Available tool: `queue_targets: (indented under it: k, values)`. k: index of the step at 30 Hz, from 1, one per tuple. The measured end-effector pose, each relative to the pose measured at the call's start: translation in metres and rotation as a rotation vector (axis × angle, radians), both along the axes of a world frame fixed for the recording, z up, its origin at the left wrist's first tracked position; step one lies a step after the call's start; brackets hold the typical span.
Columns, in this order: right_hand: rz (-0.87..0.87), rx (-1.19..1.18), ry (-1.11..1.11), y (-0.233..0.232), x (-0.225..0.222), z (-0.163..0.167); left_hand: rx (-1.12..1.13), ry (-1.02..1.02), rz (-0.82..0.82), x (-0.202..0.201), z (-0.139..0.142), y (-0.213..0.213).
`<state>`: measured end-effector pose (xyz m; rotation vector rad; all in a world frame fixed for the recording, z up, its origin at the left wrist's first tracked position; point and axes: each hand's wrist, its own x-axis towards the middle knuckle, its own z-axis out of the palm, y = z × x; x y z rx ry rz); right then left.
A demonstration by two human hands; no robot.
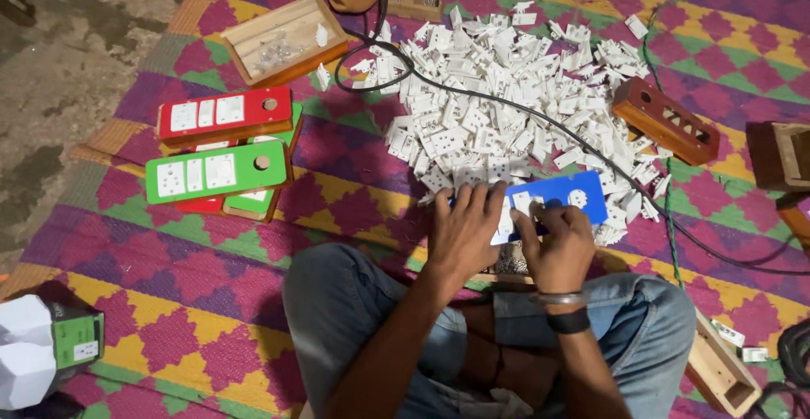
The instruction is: The person sits on a mat and assembles electrical switchboard components by inserting white plastic modules into a blue plastic frame and securing them with screws. The person then switches to a red frame and continues the same assembly process.
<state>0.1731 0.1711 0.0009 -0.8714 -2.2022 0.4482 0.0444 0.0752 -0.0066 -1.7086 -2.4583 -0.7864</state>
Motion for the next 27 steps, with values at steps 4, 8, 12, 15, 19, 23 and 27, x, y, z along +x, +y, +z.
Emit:
queue_targets:
  k: [4,8,12,15,19,23,27]
  values:
    - [-0.028,0.120,-0.065,-0.008,-0.013,-0.005,-0.061,-0.038,0.011,-0.005,-0.004,0.000]
    - [0.087,-0.023,0.025,-0.006,-0.011,-0.023,-0.165,-0.099,0.098,-0.020,-0.006,0.004]
    - [-0.173,-0.062,0.209,0.049,0.016,-0.041,-0.135,-0.154,0.281,-0.038,-0.005,-0.001]
    - [-0.178,-0.294,-0.215,0.097,0.041,-0.055,-0.135,-0.197,0.372,-0.044,-0.003,-0.006]
    - [0.109,-0.181,-0.519,0.117,0.044,-0.084,-0.054,-0.153,0.341,-0.039,-0.002,-0.002]
    - [-0.134,-0.175,-0.563,0.114,0.041,-0.088,-0.047,-0.092,0.278,-0.031,-0.003,-0.001]
    - [-0.111,-0.885,0.256,0.102,0.069,-0.072,-0.060,-0.037,0.250,-0.031,-0.005,-0.002]
